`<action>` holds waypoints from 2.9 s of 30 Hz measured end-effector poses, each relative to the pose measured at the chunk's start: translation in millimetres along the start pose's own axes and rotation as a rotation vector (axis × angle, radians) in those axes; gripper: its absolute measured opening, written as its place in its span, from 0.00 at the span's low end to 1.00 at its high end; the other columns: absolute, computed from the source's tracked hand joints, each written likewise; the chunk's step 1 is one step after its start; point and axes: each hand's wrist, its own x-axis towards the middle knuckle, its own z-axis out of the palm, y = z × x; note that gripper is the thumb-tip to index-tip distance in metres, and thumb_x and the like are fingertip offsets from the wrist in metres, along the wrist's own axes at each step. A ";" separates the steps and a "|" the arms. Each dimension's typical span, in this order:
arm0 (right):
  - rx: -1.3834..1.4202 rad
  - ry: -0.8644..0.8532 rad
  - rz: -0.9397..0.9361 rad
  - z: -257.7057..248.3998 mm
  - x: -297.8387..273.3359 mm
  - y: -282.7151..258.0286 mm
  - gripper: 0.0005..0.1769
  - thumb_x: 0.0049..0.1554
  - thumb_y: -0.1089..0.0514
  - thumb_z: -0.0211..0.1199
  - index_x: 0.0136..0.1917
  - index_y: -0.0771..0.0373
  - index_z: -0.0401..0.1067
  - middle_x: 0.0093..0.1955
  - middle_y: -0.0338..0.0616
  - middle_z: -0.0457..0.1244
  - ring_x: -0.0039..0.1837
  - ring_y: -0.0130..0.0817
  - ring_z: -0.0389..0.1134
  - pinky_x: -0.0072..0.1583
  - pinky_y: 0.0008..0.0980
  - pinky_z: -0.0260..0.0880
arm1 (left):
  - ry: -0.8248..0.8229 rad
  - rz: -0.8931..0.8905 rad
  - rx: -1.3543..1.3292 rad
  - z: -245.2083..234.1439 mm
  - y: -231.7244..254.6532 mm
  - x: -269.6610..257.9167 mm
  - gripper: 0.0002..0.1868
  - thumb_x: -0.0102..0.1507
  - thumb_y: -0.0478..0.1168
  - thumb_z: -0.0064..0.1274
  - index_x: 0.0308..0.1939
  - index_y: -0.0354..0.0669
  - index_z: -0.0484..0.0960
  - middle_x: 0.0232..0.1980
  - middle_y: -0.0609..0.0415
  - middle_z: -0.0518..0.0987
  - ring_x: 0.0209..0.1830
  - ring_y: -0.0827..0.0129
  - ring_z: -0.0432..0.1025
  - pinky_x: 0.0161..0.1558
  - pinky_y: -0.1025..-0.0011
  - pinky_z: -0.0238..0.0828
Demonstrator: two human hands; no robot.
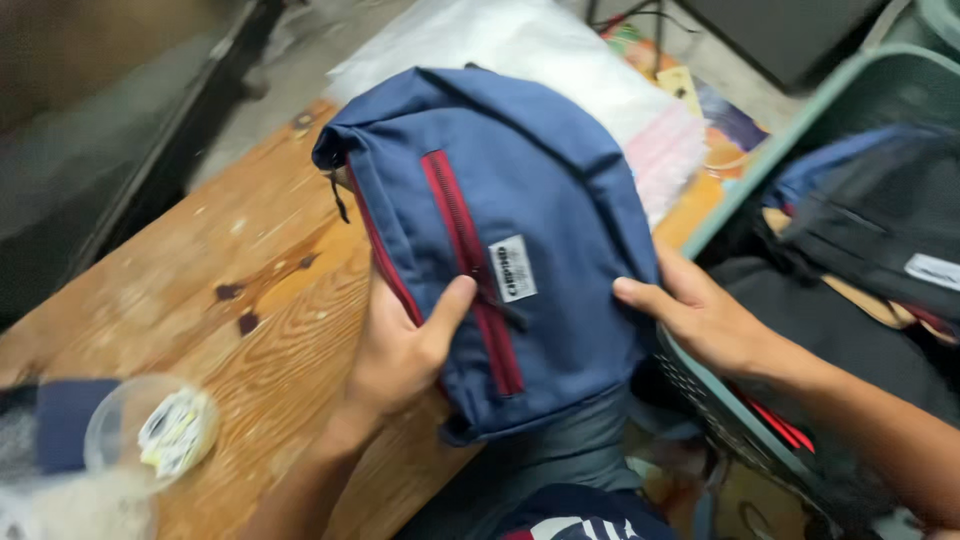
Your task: The person cleans a blue bag with a brush and a cloth, then attaches a sticker and a chain to it. Finally, they place the bag into a clear plastic bag.
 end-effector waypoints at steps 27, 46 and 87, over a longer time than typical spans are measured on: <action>-1.240 0.288 -0.318 -6.6 140.8 8.0 0.06 0.67 0.57 0.57 0.50 0.62 0.70 0.47 0.48 0.66 0.51 0.50 0.66 0.38 0.50 0.61 | 0.234 -0.471 1.261 -125.9 -125.8 -58.8 0.22 0.69 0.59 0.46 0.27 0.50 0.73 0.27 0.39 0.79 0.30 0.35 0.74 0.35 0.40 0.65; -0.985 -0.227 -0.438 103.6 123.4 -58.3 0.13 0.62 0.51 0.55 0.58 0.55 0.63 0.42 0.47 0.67 0.45 0.57 0.69 0.44 0.51 0.64 | 0.170 0.242 0.944 -148.8 -126.1 -65.7 0.21 0.67 0.37 0.48 0.62 0.30 0.71 0.69 0.40 0.70 0.69 0.47 0.63 0.71 0.54 0.58; 0.027 -0.264 -0.345 183.9 127.4 54.5 0.10 0.61 0.62 0.57 0.56 0.65 0.71 0.27 0.41 0.59 0.27 0.26 0.57 0.32 0.23 0.58 | 0.402 -0.427 0.332 -110.3 -126.4 -78.4 0.12 0.58 0.46 0.62 0.39 0.48 0.75 0.25 0.54 0.79 0.22 0.62 0.76 0.23 0.73 0.68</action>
